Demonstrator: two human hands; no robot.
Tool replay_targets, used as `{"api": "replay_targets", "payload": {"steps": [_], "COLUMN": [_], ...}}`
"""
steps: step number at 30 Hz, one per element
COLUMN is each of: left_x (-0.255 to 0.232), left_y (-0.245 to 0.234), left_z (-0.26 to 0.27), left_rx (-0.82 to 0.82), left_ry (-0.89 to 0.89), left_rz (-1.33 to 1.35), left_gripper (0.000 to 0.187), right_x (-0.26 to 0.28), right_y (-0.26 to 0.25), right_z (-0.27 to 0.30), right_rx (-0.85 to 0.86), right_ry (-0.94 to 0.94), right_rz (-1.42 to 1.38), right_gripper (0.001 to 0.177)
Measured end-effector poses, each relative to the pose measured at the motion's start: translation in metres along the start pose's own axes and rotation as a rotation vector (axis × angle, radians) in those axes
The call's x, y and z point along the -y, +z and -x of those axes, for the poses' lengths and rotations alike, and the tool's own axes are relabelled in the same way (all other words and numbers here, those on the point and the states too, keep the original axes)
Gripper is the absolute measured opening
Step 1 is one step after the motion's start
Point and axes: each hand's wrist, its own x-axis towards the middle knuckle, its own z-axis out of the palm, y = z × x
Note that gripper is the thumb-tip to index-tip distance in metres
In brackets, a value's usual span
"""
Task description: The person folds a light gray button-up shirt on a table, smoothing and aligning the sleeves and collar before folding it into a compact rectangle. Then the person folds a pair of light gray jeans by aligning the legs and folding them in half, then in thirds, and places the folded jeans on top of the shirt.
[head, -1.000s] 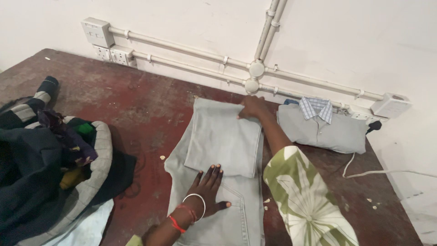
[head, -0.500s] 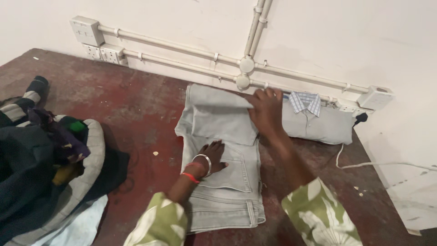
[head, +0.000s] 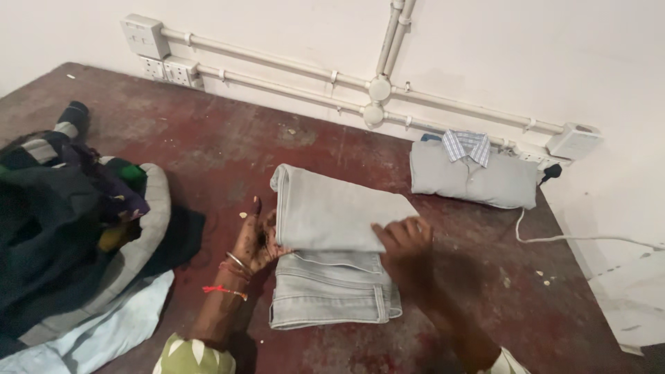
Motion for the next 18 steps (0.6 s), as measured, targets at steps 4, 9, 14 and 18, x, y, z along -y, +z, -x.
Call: {"api": "replay_targets", "payload": {"steps": [4, 9, 14, 18], "left_x": [0.001, 0.008, 0.023, 0.045], "left_y": [0.038, 0.093, 0.112, 0.098], "left_z": [0.030, 0.045, 0.067, 0.075], "left_rx": [-0.325, -0.362, -0.396, -0.451], "left_ry": [-0.043, 0.078, 0.125, 0.091], "left_rz": [-0.363, -0.589, -0.602, -0.430], "left_gripper": [0.072, 0.073, 0.071, 0.067], "right_x": [0.015, 0.024, 0.037, 0.061], "right_y": [0.004, 0.004, -0.005, -0.010], "right_z": [0.028, 0.050, 0.062, 0.050], "right_rx": [-0.013, -0.010, 0.072, 0.075], "right_ry": [-0.085, -0.062, 0.014, 0.053], "right_rz": [0.021, 0.025, -0.029, -0.138], "right_gripper": [0.056, 0.058, 0.069, 0.076]}}
